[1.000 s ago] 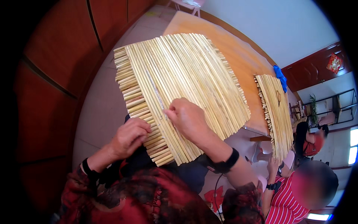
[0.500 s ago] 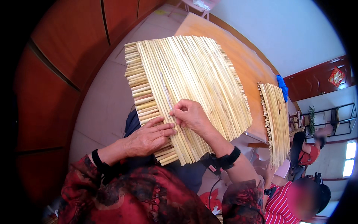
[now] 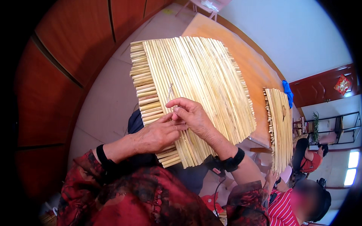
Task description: The person picks up a spool of thread and uses a needle to sew a row of stitching across a flat mat made of straw stalks.
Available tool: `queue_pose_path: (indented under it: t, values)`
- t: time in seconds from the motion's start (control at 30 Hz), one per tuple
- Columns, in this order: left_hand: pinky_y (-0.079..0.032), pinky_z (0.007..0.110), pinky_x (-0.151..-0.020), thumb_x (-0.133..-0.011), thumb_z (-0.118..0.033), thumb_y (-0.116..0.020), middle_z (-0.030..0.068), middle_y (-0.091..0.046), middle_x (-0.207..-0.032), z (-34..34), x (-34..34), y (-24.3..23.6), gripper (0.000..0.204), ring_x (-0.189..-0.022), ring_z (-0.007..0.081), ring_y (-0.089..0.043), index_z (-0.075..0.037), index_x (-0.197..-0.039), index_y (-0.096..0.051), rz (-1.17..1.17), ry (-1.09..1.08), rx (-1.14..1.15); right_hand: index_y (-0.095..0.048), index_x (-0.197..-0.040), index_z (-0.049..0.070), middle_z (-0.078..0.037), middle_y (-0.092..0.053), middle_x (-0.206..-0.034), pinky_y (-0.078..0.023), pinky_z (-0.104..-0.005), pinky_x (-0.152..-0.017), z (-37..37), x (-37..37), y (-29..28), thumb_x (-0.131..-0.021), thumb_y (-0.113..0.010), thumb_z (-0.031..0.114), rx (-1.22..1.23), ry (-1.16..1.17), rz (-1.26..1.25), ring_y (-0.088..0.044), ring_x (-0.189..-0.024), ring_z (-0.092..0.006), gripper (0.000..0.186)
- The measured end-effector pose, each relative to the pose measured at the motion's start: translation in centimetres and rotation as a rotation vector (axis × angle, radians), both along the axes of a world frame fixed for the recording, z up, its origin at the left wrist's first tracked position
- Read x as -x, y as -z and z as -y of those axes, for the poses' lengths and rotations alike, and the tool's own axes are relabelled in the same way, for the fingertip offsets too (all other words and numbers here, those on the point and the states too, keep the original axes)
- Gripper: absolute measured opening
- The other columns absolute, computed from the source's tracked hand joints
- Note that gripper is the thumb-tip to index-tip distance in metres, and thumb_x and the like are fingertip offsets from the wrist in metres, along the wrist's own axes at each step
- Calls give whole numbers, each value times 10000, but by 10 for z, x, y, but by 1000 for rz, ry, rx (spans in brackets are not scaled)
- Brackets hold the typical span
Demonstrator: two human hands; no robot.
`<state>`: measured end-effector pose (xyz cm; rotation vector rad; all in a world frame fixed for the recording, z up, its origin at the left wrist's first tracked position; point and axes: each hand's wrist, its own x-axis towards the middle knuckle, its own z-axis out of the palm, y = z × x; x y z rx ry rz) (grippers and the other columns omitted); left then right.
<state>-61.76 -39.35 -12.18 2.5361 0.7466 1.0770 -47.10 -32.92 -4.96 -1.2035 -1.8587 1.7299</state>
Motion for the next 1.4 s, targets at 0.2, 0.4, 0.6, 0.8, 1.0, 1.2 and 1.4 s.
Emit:
queue_pose_path:
  t: [0.2, 0.4, 0.6, 0.8, 1.0, 1.2, 1.4]
  values:
    - [-244, 455, -1074, -753, -102, -523, 183, -525, -1170, 2, -2, 9, 163, -1171, 288, -457, 23, -856, -502, -27, -16, -69, -581, -914, 17, 0, -480, -618, -411, -199, -573, 4, 12, 0, -821, -456, -5, 240, 209, -98, -453, -566, -69, 157]
    - [-249, 456, -1070, -771, -113, -516, 175, -519, -1199, 3, -1, 10, 122, -1174, 279, -464, -1, -807, -484, -41, 20, -37, -583, -848, 22, 7, -487, -621, -400, -197, -541, 2, 22, -35, -802, -469, -2, 110, 45, 77, -450, -556, -60, 125]
    - [-254, 457, -1066, -787, -128, -517, 155, -519, -1213, 0, 2, 17, 121, -1193, 257, -457, -15, -797, -474, -65, -7, -53, -545, -808, 36, -9, -500, -689, -409, -206, -535, 10, 13, -146, -832, -473, 46, -210, 68, 56, -502, -595, -79, 77]
    - [-269, 449, -1061, -810, -107, -499, 147, -526, -1210, -1, 1, 14, 99, -1204, 257, -446, -16, -792, -466, -72, -3, -76, -479, -812, 59, 31, -388, -694, -309, -178, -474, 16, -12, -198, -885, -468, 113, -376, 92, -49, -313, -505, -49, 92]
    - [-361, 449, -988, -797, -56, -530, 147, -577, -1119, 2, 8, -2, 62, -1125, 294, -511, -3, -812, -502, 121, 51, 104, -606, -909, 49, 45, -410, -596, -357, -198, -504, -3, -14, -159, -845, -513, 96, -708, 217, 328, -409, -548, -51, 123]
    - [-446, 403, -857, -764, -53, -577, 111, -606, -934, 20, 52, -7, 112, -936, 275, -591, -12, -864, -547, 322, -197, -77, -610, -875, 61, -104, -561, -661, -474, -361, -587, 20, -29, -66, -783, -618, 195, -1086, -419, 912, -598, -662, -247, 164]
    - [-407, 435, -914, -754, -28, -559, 87, -595, -975, 25, 33, -2, 80, -1011, 252, -566, -34, -824, -522, 126, -62, -102, -546, -719, 57, -129, -575, -657, -466, -419, -555, 4, -58, -30, -760, -558, 192, -1045, -524, 1060, -595, -619, -303, 141]
